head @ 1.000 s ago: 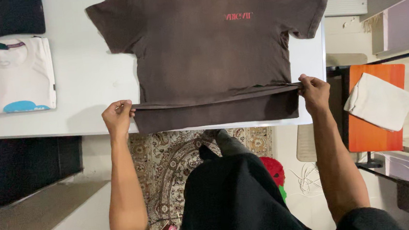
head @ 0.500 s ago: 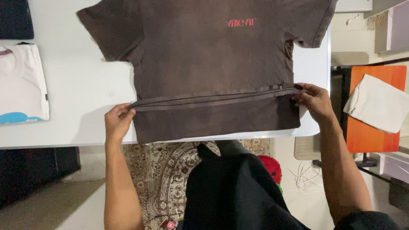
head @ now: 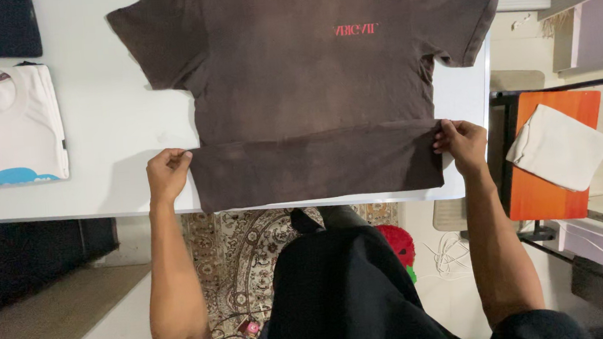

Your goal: The person spreads a brown t-shirt on a table, smooths the fabric by hand, and folds the sleeves and sides inward before turning the shirt over to show the back design.

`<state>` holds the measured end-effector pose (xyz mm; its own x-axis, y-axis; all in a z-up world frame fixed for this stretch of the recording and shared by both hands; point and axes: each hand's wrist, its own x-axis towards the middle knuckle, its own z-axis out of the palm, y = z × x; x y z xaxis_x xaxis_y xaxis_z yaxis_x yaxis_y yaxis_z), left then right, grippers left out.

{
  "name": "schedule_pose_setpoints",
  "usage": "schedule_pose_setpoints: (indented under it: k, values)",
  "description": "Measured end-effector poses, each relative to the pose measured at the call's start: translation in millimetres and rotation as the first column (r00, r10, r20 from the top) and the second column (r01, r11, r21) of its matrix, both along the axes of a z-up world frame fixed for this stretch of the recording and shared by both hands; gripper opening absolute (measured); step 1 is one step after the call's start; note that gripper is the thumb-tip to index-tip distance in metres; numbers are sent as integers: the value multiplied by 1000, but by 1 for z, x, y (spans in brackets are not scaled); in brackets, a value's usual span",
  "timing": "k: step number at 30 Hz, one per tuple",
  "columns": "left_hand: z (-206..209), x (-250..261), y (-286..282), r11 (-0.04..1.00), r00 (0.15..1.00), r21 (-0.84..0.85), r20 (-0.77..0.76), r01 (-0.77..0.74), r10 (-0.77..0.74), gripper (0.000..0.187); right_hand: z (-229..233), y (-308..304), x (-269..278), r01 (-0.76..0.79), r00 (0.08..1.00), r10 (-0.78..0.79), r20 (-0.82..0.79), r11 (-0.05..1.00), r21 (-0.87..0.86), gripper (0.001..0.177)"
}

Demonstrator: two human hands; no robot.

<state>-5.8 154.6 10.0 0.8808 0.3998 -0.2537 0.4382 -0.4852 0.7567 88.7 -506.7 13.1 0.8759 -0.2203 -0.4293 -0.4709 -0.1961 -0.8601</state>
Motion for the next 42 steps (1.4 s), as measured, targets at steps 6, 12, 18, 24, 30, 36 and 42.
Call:
schedule_pose_setpoints:
  k: [6,12,18,24,30,36,42]
  values:
    - [-2,6,-11,995,999,86,32,-45,43,15,14,14,1,18,999,-14,35,995,-94,23]
    - [14,-17,-75,930,968,352,251,-107,16,33,43,50,-27,49,952,116,284,855,-516,21]
    - [18,-51,-227,878,910,356,143,319,-389,49,50,165,-90,-229,666,665,338,614,-756,51]
    - [4,-45,-275,691,821,530,-16,491,-571,56,37,218,-106,-443,556,814,167,460,-769,60]
    - [-19,-48,-240,610,803,564,-176,557,-569,66,23,159,-103,-394,620,784,31,345,-852,60]
    - [-22,-67,-178,617,860,605,-276,503,-429,72,22,98,-104,-302,721,690,65,397,-867,61]
    - [-29,-86,-106,637,904,642,-320,426,-282,72,23,68,-107,-274,768,635,83,443,-854,62]
